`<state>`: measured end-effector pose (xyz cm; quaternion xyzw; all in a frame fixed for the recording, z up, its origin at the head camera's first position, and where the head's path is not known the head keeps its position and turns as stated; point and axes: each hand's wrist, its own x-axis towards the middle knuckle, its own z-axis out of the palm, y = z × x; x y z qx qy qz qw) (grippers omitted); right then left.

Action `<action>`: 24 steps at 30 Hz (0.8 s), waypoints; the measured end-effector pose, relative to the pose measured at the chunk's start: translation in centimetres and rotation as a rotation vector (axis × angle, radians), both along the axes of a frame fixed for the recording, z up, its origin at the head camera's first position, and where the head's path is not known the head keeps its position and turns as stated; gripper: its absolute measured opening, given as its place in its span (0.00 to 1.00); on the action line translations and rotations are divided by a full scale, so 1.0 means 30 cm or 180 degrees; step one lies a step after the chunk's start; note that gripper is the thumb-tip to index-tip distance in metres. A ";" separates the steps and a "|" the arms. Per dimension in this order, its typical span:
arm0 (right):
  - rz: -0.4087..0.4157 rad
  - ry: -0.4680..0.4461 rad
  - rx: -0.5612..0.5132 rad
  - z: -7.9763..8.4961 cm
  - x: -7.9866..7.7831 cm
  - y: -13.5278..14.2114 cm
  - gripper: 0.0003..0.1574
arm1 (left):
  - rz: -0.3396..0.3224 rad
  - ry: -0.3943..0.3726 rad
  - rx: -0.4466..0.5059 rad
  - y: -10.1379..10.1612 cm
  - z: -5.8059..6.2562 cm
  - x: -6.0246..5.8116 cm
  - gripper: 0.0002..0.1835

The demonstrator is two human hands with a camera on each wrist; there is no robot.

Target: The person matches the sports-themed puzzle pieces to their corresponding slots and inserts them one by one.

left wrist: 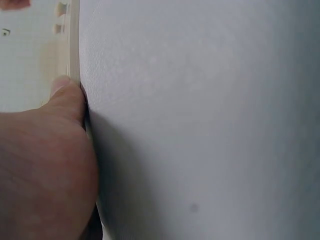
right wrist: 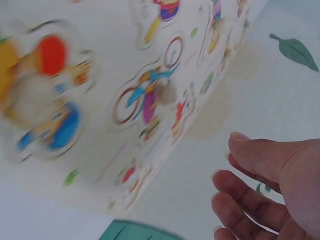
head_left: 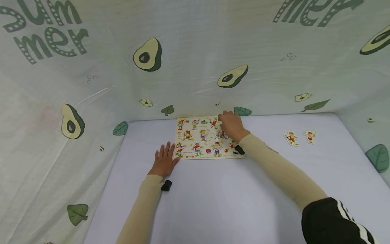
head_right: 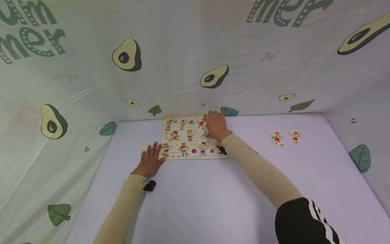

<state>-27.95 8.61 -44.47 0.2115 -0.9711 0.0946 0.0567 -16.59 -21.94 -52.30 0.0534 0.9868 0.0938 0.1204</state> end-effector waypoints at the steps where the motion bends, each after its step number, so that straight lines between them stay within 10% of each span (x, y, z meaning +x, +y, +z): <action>1: -0.0032 0.0009 -0.0058 0.000 0.009 0.024 0.14 | -0.0011 -0.0004 -0.0004 -0.004 -0.008 -0.003 0.37; 24: -0.0666 0.0201 -0.0421 -0.085 0.225 0.583 0.14 | 0.0016 -0.0077 0.0003 0.019 0.040 0.017 0.37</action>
